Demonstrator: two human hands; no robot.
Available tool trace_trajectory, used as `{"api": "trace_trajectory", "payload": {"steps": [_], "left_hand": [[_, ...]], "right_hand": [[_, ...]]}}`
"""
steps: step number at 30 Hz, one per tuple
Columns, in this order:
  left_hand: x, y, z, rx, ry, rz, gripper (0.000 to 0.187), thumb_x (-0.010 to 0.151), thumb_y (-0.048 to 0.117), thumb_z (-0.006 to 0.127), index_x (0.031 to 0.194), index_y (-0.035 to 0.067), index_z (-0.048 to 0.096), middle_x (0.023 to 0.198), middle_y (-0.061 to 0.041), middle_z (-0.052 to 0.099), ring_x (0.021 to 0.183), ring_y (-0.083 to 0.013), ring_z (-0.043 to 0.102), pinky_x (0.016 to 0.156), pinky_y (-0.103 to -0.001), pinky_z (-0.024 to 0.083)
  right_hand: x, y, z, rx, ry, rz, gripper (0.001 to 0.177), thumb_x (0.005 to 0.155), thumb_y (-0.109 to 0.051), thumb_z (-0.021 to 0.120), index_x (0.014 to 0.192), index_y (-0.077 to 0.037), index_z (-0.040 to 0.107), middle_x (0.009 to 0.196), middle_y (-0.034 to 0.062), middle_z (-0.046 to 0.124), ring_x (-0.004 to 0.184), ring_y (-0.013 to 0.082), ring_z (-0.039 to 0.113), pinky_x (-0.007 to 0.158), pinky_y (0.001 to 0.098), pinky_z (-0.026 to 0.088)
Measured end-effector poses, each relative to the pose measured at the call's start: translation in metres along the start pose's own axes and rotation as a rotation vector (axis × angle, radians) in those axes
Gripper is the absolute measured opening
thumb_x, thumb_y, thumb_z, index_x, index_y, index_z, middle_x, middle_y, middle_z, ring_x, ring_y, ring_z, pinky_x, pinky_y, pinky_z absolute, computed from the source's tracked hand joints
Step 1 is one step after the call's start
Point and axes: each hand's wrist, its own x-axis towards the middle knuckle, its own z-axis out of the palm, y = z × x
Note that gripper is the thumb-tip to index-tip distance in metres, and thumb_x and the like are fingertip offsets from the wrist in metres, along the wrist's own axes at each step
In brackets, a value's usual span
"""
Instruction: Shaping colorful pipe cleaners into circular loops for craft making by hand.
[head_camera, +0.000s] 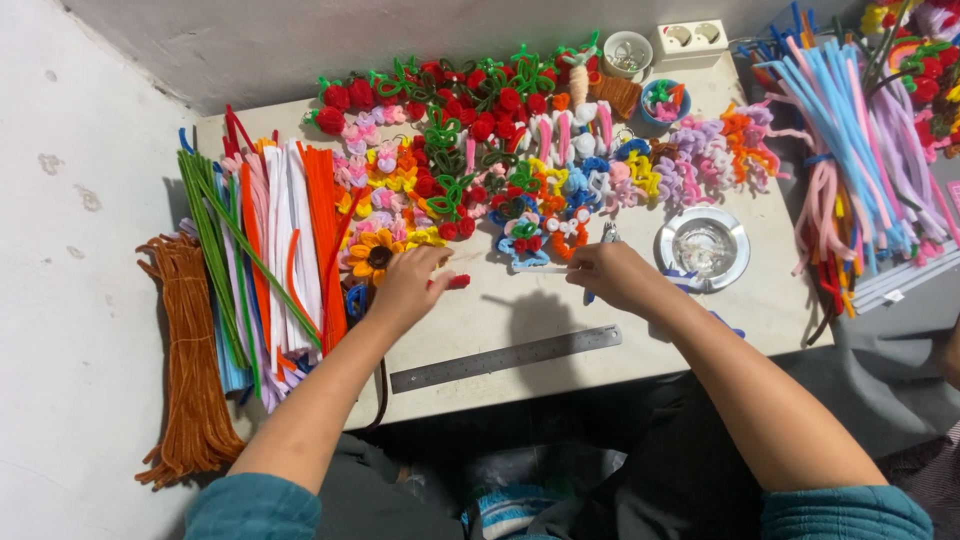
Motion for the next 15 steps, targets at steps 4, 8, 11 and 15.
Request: {"api": "trace_trajectory", "payload": {"steps": [4,8,11,15], "left_hand": [[-0.020,-0.008,-0.032,-0.129,0.006,-0.229,0.022,0.106,0.028,0.054,0.121,0.016,0.064,0.107,-0.008,0.071,0.107,-0.0282,0.069,0.095,-0.040,0.053],[-0.036,-0.007,-0.026,0.111,-0.157,-0.236,0.020,0.099,0.030,0.062,0.114,0.017,0.068,0.101,-0.004,0.071,0.104,-0.0249,0.069,0.088,-0.038,0.056],[-0.042,-0.012,-0.011,0.244,-0.150,-0.177,0.023,0.095,0.028,0.067,0.114,0.015,0.068,0.099,-0.005,0.070,0.102,-0.0250,0.069,0.085,-0.036,0.056],[-0.044,-0.025,0.006,0.322,-0.125,-0.091,0.023,0.092,0.023,0.069,0.114,0.015,0.070,0.097,-0.005,0.068,0.100,-0.0258,0.068,0.082,-0.036,0.056]], "right_hand": [[-0.002,-0.006,-0.005,-0.028,0.061,0.039,0.022,0.098,-0.014,0.065,0.115,-0.003,0.075,0.089,0.0144,0.077,0.074,0.0227,0.076,0.071,0.0302,0.057],[0.010,0.009,0.016,0.087,0.079,0.050,0.027,0.096,-0.014,0.064,0.120,-0.002,0.069,0.095,0.0200,0.076,0.088,0.0356,0.075,0.080,0.0422,0.058],[0.029,0.019,0.035,0.167,0.089,0.040,0.027,0.094,-0.019,0.066,0.116,-0.005,0.070,0.094,0.0173,0.076,0.089,0.0345,0.075,0.080,0.0423,0.057],[0.057,0.026,0.077,0.028,0.027,-0.112,0.021,0.089,-0.015,0.068,0.107,-0.004,0.073,0.091,0.0227,0.074,0.091,0.0445,0.072,0.081,0.0491,0.056]]}}
